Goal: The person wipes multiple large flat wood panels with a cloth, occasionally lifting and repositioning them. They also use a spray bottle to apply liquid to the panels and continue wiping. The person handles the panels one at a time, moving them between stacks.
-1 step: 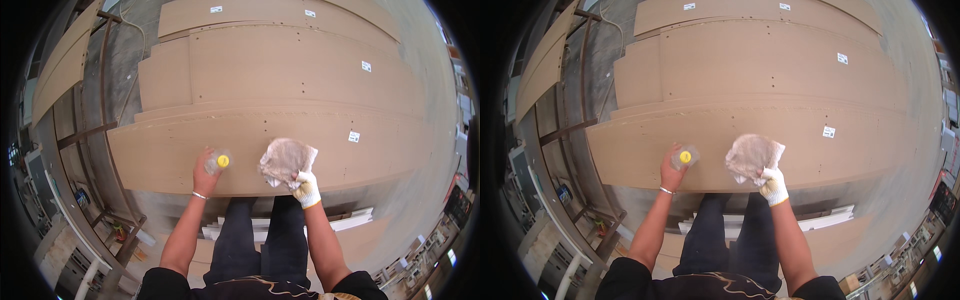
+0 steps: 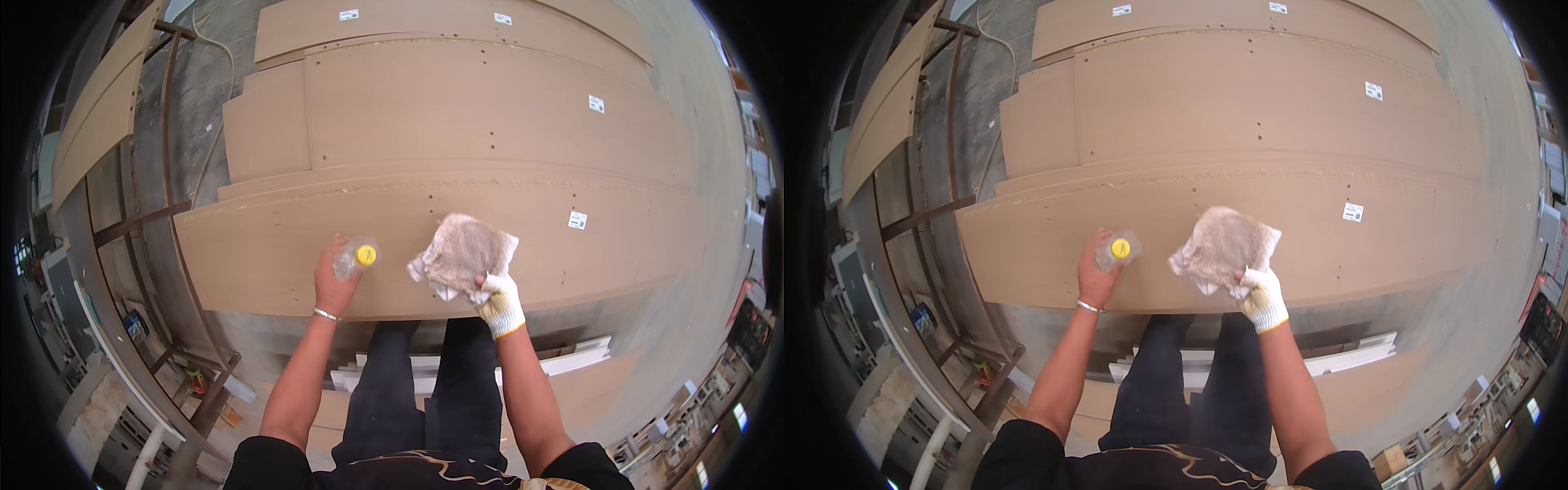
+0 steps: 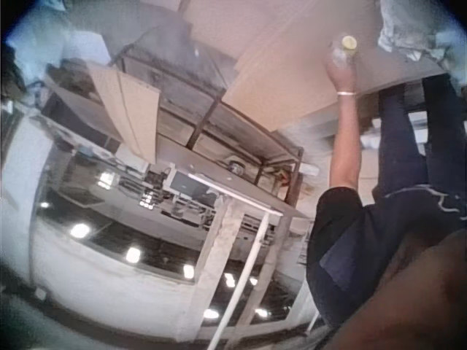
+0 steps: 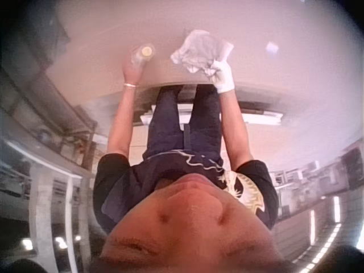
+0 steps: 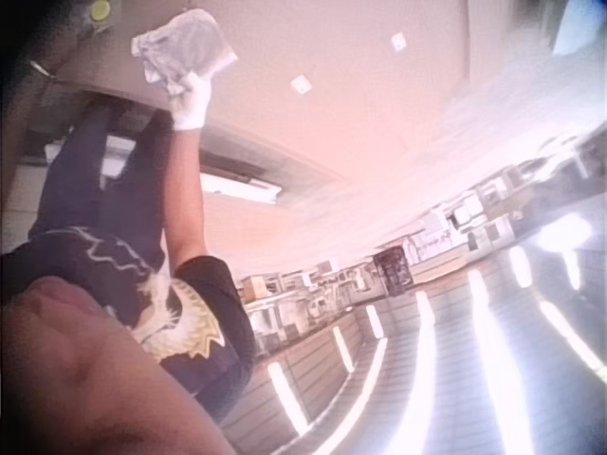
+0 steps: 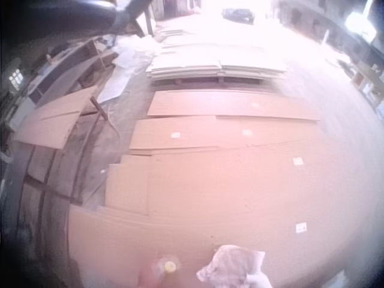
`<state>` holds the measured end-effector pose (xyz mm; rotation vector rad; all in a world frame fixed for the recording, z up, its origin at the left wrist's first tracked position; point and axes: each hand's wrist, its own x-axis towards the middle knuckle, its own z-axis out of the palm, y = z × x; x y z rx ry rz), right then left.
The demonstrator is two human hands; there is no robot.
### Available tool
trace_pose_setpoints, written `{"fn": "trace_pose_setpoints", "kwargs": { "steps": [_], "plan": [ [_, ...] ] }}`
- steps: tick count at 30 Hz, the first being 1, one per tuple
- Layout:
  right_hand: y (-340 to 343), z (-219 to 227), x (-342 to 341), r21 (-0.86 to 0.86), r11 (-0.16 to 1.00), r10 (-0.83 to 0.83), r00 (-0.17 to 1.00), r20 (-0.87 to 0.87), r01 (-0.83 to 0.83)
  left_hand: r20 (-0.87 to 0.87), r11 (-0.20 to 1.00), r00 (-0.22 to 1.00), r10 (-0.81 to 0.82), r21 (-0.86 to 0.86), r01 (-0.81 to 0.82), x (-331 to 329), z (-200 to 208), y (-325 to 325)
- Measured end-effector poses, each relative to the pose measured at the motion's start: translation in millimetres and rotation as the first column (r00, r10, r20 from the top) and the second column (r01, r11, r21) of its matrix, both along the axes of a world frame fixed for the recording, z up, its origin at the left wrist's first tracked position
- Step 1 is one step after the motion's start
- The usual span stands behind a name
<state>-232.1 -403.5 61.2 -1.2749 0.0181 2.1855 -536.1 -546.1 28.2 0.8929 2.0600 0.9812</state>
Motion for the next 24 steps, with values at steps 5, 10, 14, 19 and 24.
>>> {"fn": "trace_pose_setpoints", "kwargs": {
  "steps": [5,10,14,19,24],
  "plan": [
    [34,5,8,0.064,0.998,-0.002,0.999,-0.041,0.005,-0.211,0.982,0.965,-0.156,0.069,0.174,5,12,68],
    [56,15,22,0.157,0.982,0.106,0.994,-0.025,-0.101,-0.526,0.894,0.759,-0.383,-0.004,0.449,20,42,133],
    [64,18,29,0.21,0.957,0.195,0.98,0.044,-0.2,-0.646,0.84,0.635,-0.423,-0.017,0.542,39,61,178],
    [72,15,35,0.206,0.934,0.287,0.957,0.047,-0.29,-0.771,0.804,0.471,-0.428,-0.086,0.589,65,71,216],
    [79,6,39,0.201,0.976,0.098,0.992,-0.083,-0.079,-0.81,0.681,0.272,-0.52,-0.201,0.704,78,78,230]
  ]
}}
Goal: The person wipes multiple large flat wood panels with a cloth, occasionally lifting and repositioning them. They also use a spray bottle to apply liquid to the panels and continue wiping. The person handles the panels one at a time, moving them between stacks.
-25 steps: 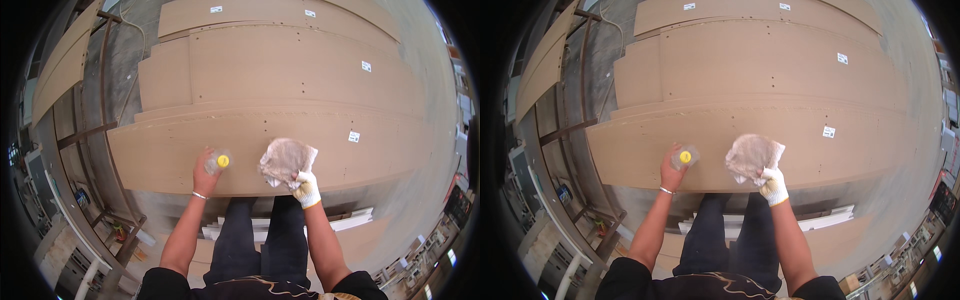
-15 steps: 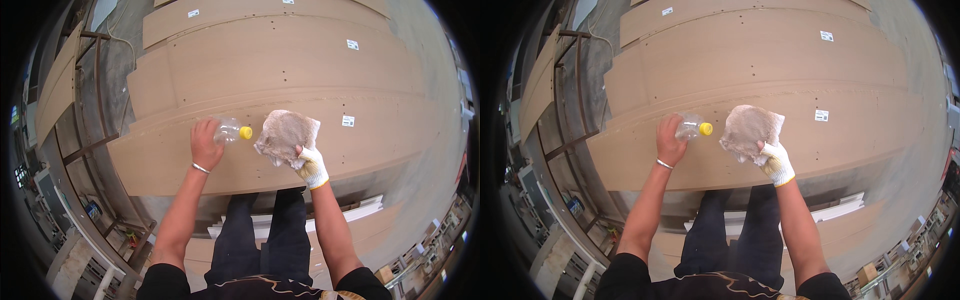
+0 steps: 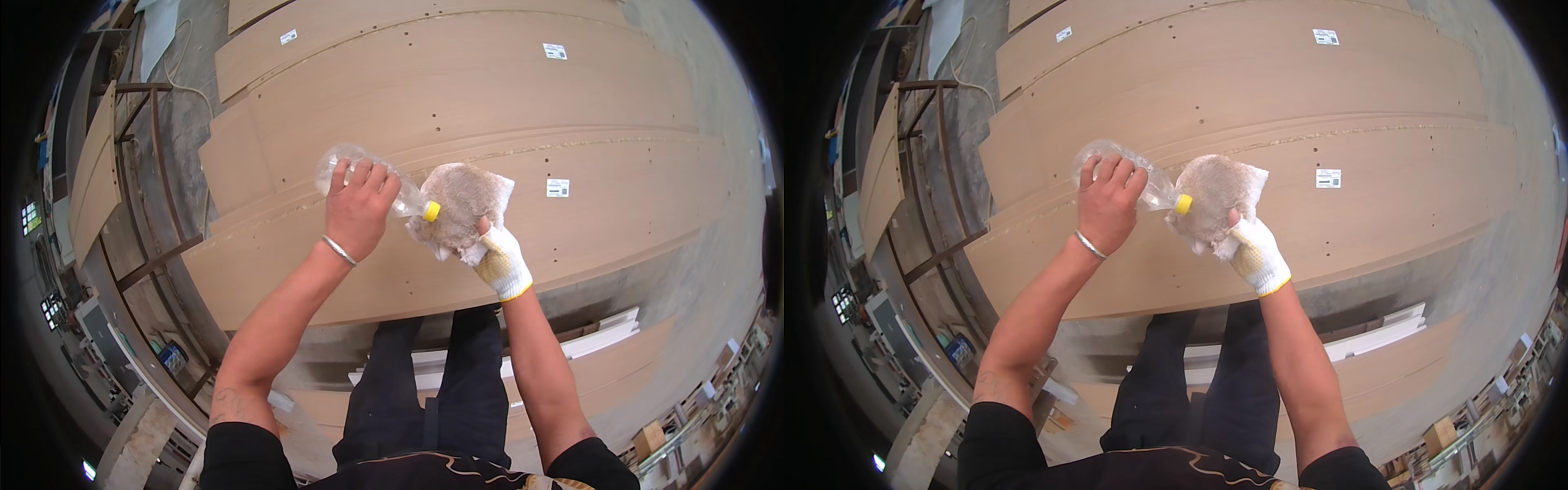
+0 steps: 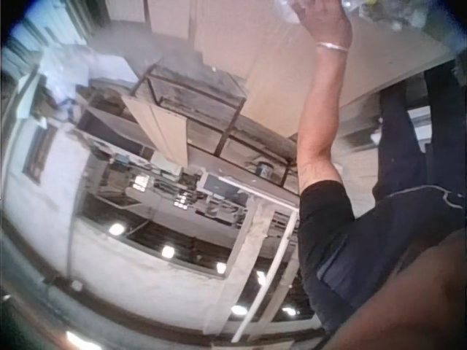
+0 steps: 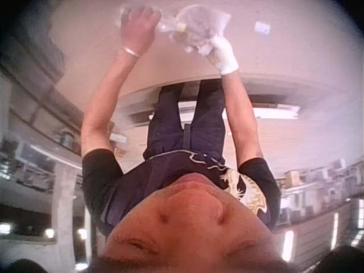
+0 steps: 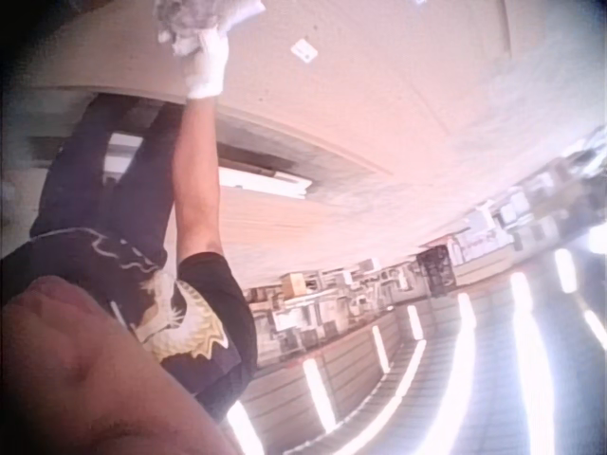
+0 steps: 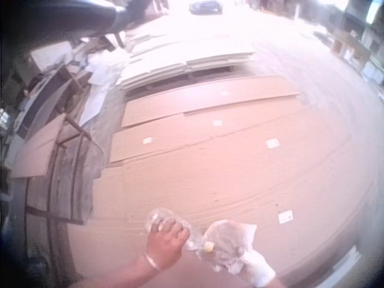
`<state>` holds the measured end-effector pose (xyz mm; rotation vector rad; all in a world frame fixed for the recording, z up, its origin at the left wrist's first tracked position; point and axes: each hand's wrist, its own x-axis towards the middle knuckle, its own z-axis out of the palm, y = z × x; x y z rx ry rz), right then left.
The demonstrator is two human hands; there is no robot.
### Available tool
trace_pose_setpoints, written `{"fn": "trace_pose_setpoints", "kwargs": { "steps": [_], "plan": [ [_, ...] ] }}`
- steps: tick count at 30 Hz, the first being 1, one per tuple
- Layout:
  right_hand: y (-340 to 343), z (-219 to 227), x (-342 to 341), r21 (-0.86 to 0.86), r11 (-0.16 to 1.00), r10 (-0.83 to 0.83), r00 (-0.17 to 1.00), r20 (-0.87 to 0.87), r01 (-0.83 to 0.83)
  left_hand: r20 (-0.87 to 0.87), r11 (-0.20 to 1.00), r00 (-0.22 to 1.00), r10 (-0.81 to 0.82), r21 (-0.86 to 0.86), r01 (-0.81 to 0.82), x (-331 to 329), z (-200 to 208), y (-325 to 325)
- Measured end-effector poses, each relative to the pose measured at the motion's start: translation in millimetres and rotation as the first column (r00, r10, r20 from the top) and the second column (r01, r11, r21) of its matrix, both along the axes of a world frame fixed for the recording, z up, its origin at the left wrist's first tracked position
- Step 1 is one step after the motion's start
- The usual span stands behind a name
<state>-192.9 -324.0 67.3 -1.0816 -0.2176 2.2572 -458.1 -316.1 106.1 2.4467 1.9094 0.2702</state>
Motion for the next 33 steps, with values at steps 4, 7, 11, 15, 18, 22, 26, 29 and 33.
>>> {"fn": "trace_pose_setpoints", "kwargs": {
  "steps": [4,7,11,15,18,22,26,29,33],
  "plan": [
    [11,-6,-1,-0.087,0.986,-0.148,0.985,-0.084,0.14,0.089,0.993,0.989,0.119,-0.005,-0.119,-14,-2,17],
    [19,-6,-4,-0.083,0.981,-0.182,0.975,-0.129,0.173,0.231,0.987,0.96,0.156,-0.012,-0.157,-27,-14,32],
    [32,-5,-11,-0.068,0.979,-0.203,0.964,-0.171,0.194,0.372,0.975,0.904,0.211,-0.012,-0.222,-44,-50,48],
    [45,-6,-13,-0.124,0.959,-0.276,0.937,-0.216,0.254,0.63,0.737,0.429,0.648,-0.375,-0.563,-68,-101,60],
    [53,-12,-10,-0.157,0.949,-0.307,0.909,-0.282,0.272,0.686,0.725,0.335,0.646,-0.413,-0.551,-96,-128,68],
    [58,-13,-6,-0.066,0.957,-0.291,0.947,-0.138,0.284,0.678,0.735,0.401,0.616,-0.313,-0.601,-88,-129,56],
    [63,0,-11,0.162,0.986,-0.003,0.972,0.234,-0.036,0.667,0.685,0.159,0.728,-0.695,-0.219,-11,-72,-23],
    [49,29,-17,0.2,0.669,0.375,0.558,0.74,-0.716,0.849,0.853,-0.105,0.518,-0.522,-0.021,54,-34,-55],
    [13,58,-32,0.461,0.405,0.292,0.589,0.753,-0.79,0.423,0.672,-0.707,0.567,-0.734,0.1,78,-33,-52]
  ]
}}
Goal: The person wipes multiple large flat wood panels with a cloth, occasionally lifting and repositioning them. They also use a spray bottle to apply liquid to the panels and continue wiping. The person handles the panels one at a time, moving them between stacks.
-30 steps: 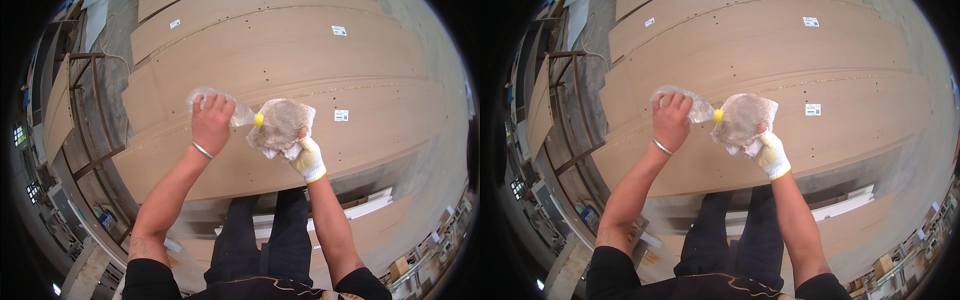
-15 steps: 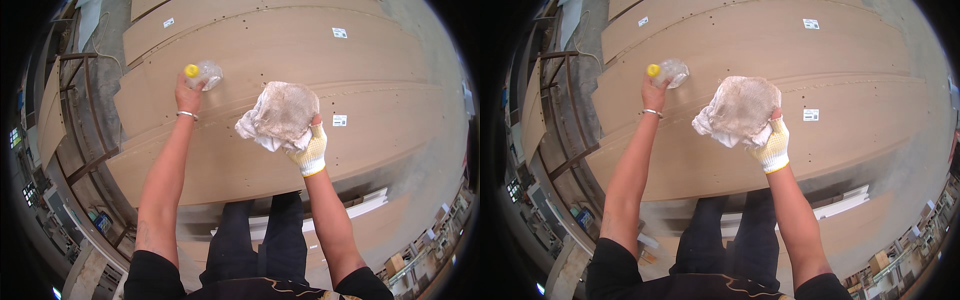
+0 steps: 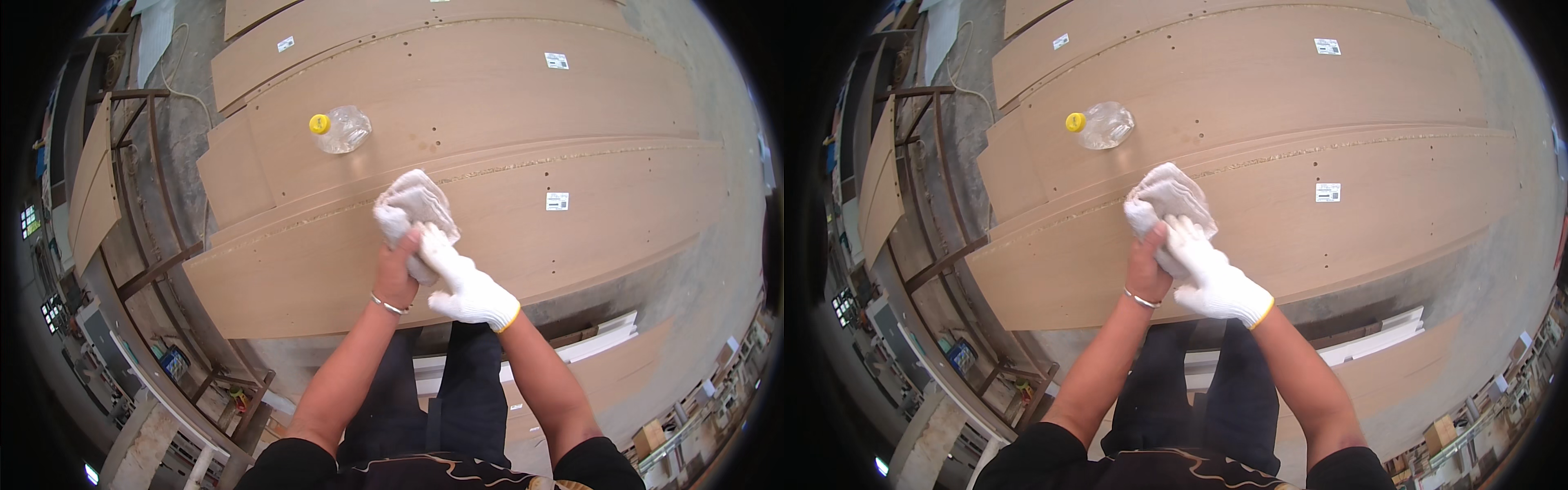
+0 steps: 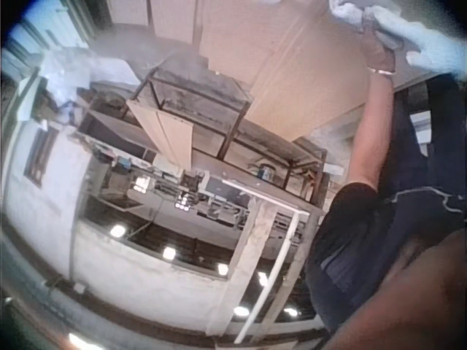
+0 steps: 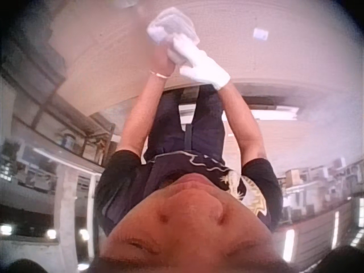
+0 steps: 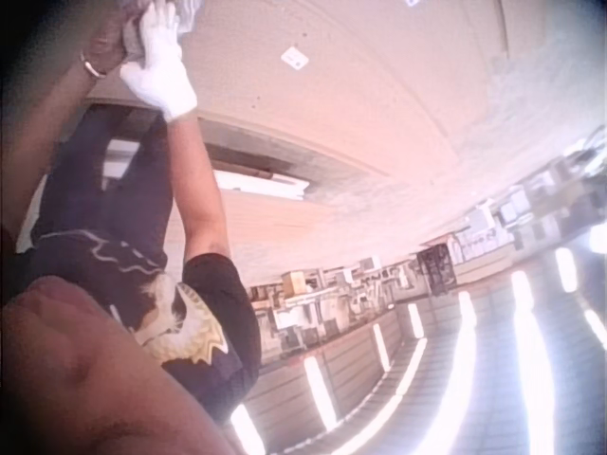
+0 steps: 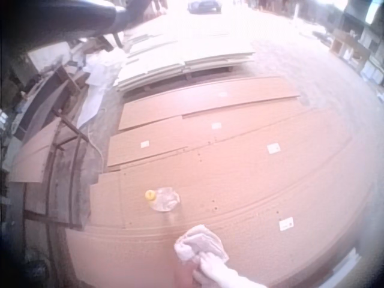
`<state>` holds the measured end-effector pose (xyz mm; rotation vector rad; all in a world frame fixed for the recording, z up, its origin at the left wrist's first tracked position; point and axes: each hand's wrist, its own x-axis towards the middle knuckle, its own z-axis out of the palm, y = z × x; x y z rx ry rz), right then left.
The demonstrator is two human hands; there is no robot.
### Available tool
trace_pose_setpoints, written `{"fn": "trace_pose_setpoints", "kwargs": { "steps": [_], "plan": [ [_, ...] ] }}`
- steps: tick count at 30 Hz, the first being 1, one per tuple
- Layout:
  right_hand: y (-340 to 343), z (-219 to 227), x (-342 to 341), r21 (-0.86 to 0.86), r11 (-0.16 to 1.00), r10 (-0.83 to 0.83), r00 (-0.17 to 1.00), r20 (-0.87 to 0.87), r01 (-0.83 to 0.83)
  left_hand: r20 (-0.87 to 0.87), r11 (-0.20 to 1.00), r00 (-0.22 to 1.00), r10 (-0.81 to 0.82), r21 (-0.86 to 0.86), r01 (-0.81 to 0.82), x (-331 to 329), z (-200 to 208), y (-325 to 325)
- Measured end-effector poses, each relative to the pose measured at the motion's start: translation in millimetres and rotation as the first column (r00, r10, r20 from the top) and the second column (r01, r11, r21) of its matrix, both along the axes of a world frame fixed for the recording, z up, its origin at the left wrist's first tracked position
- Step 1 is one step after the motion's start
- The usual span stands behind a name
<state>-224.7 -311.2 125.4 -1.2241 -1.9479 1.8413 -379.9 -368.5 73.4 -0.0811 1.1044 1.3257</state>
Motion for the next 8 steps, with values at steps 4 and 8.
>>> {"fn": "trace_pose_setpoints", "kwargs": {
  "steps": [4,8],
  "plan": [
    [5,-12,43,-0.228,0.853,-0.499,0.862,-0.088,0.47,0.367,0.978,0.911,0.188,0.017,-0.209,-20,-2,-9],
    [-3,-41,78,-0.547,0.673,-0.648,0.754,-0.11,0.498,0.389,0.992,0.921,0.013,0.108,-0.06,-32,2,-19]
  ]
}}
